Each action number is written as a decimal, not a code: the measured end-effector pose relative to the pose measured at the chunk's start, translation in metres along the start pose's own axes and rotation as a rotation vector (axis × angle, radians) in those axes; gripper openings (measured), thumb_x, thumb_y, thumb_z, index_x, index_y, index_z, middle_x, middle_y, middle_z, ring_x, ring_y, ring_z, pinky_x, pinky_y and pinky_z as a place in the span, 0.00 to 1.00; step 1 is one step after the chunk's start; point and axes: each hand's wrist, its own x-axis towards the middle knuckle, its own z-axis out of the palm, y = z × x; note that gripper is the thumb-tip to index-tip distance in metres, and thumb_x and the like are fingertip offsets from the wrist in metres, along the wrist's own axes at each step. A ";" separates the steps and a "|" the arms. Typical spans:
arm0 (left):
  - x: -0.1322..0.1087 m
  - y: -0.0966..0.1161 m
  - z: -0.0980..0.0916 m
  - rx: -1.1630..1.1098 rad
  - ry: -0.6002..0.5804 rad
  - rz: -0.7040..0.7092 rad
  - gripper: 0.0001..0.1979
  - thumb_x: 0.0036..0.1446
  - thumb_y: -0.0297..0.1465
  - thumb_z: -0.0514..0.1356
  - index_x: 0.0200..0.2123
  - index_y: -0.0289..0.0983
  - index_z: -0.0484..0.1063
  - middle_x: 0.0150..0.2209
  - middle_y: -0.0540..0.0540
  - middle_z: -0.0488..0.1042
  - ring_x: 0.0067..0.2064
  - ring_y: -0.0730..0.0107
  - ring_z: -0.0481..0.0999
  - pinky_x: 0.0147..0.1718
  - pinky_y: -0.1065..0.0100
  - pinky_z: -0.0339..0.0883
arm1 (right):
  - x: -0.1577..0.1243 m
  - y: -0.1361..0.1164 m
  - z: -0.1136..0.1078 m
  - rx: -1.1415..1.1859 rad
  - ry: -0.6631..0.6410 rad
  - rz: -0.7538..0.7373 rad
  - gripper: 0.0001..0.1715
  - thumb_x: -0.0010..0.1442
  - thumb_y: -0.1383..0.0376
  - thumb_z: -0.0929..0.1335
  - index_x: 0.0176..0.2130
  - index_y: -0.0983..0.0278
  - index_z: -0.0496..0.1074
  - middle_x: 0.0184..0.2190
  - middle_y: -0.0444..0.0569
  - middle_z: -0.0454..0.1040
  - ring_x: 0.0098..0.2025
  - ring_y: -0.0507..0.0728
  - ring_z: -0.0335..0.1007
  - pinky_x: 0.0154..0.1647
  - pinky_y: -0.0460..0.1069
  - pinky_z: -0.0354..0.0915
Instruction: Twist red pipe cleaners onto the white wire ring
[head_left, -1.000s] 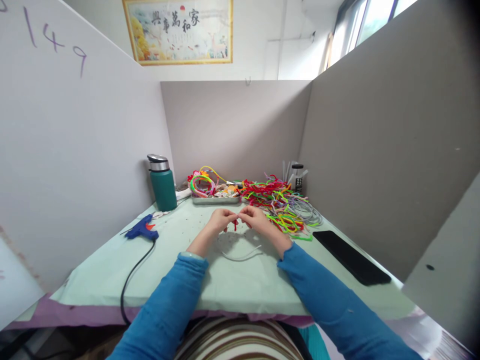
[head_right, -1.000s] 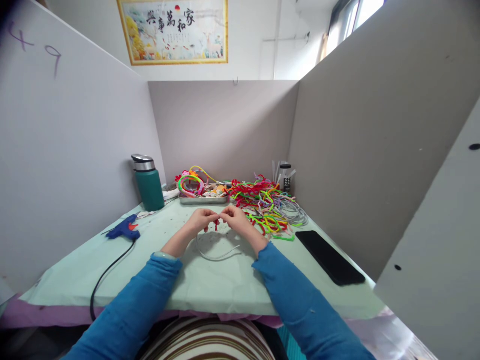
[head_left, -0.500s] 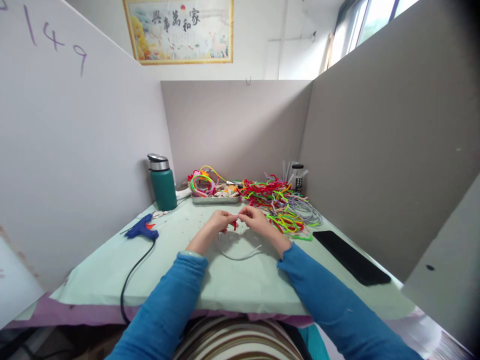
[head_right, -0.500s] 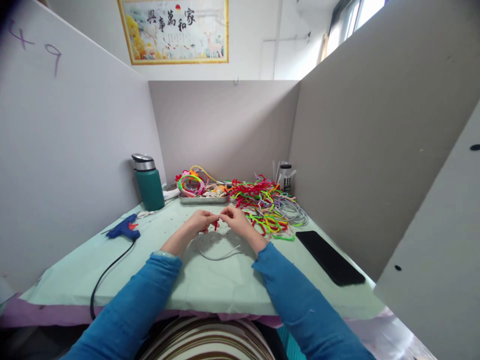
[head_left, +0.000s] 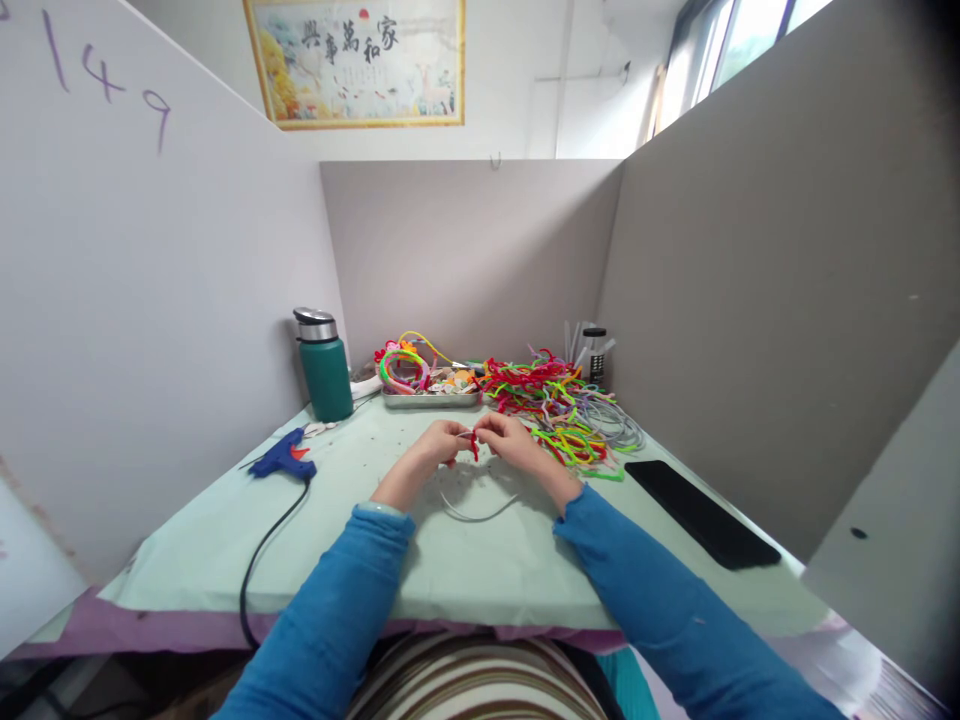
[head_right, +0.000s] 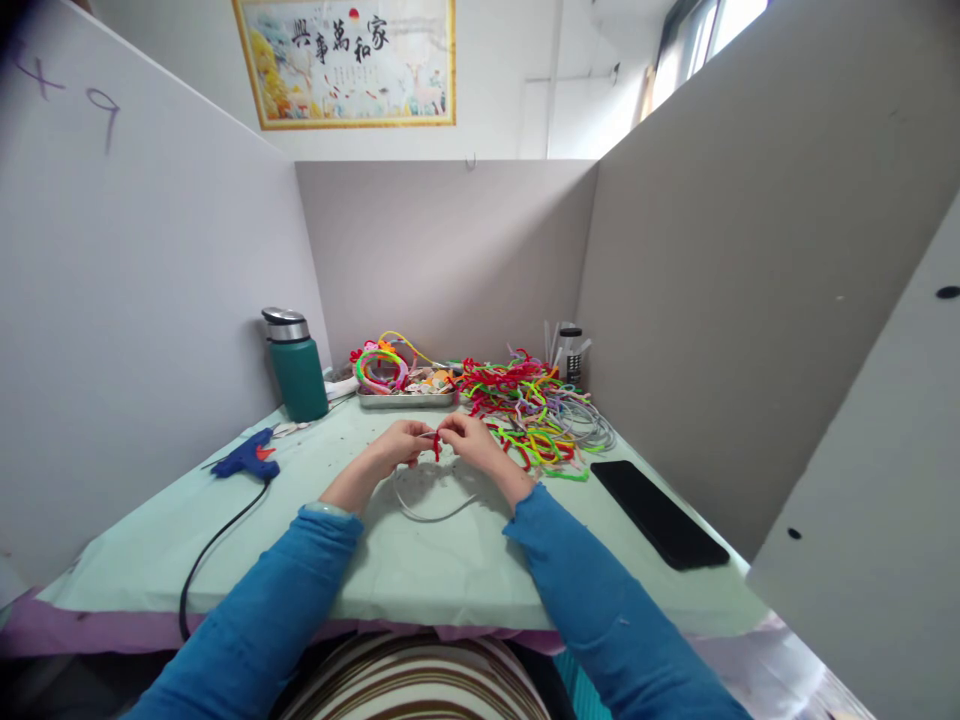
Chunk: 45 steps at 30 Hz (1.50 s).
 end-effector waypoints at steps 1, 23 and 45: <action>0.001 -0.001 0.000 0.014 0.014 0.013 0.10 0.43 0.31 0.63 0.30 0.32 0.72 0.18 0.55 0.65 0.17 0.82 0.56 0.17 0.74 0.54 | 0.000 0.000 0.000 0.003 0.000 0.000 0.07 0.52 0.64 0.64 0.31 0.65 0.70 0.20 0.41 0.65 0.22 0.49 0.57 0.24 0.44 0.54; 0.005 -0.009 -0.004 0.085 0.052 0.081 0.19 0.45 0.44 0.62 0.30 0.32 0.74 0.29 0.45 0.77 0.18 0.81 0.59 0.16 0.74 0.53 | -0.001 -0.001 0.000 0.043 -0.006 0.016 0.06 0.53 0.64 0.63 0.28 0.64 0.67 0.16 0.39 0.61 0.19 0.48 0.55 0.21 0.44 0.52; 0.004 -0.005 -0.001 0.271 0.077 0.097 0.14 0.49 0.39 0.60 0.28 0.33 0.74 0.23 0.49 0.74 0.17 0.81 0.59 0.15 0.75 0.53 | -0.002 -0.006 0.004 -0.186 0.068 -0.041 0.11 0.55 0.59 0.65 0.27 0.64 0.66 0.22 0.42 0.64 0.26 0.50 0.58 0.26 0.45 0.52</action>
